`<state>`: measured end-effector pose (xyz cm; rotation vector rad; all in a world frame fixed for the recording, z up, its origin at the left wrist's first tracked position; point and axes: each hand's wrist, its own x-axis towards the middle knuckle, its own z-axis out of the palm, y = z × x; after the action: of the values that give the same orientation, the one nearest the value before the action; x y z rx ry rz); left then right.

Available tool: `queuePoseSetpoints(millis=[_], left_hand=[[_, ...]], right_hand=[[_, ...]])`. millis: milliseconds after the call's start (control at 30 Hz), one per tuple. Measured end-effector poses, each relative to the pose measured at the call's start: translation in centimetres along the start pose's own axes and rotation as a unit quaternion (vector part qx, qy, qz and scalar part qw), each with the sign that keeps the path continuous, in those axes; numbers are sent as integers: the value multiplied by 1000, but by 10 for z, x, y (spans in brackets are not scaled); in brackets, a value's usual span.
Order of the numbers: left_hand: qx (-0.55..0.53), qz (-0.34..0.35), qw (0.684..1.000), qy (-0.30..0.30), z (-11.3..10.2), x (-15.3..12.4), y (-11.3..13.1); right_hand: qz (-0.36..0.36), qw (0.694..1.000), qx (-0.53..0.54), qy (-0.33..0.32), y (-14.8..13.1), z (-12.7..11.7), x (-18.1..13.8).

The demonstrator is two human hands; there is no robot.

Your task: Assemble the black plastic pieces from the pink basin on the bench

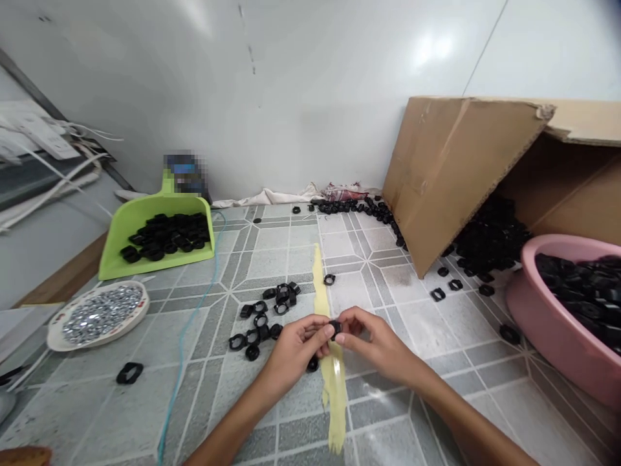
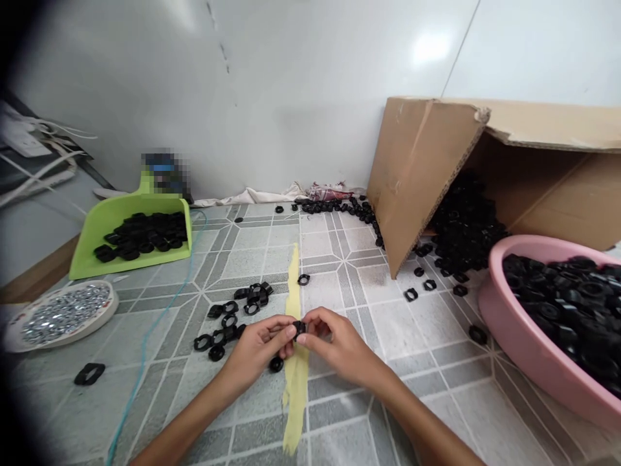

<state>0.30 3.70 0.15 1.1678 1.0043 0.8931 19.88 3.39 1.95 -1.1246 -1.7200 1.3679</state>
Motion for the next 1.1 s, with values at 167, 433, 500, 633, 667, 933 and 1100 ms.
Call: queuePoseSetpoints(millis=[167,433,500,633,667,933,1100], left_hand=[[10,1,1000,-17,-4,2,-1],[-2,-10,996,-84,-14,1,1],[-9,-5,997,-71,-13,0,0],[-7,21,999,-47,-8,-4,5],[2,24,998,-49,-8,-5,7],[175,116,978,17,-9,-14,23],[279,166,945,-20,-9,-20,38]], right_hand=[[-11,993,-116,9,-1,5,-4],[9,994,-106,-18,-4,14,-8],[30,997,-70,-14,-4,16,-8],[65,997,-35,10,-2,20,-9],[69,997,-21,15,-2,21,-10],[54,994,80,55,-3,29,-9],[30,985,165,40,2,23,-5]])
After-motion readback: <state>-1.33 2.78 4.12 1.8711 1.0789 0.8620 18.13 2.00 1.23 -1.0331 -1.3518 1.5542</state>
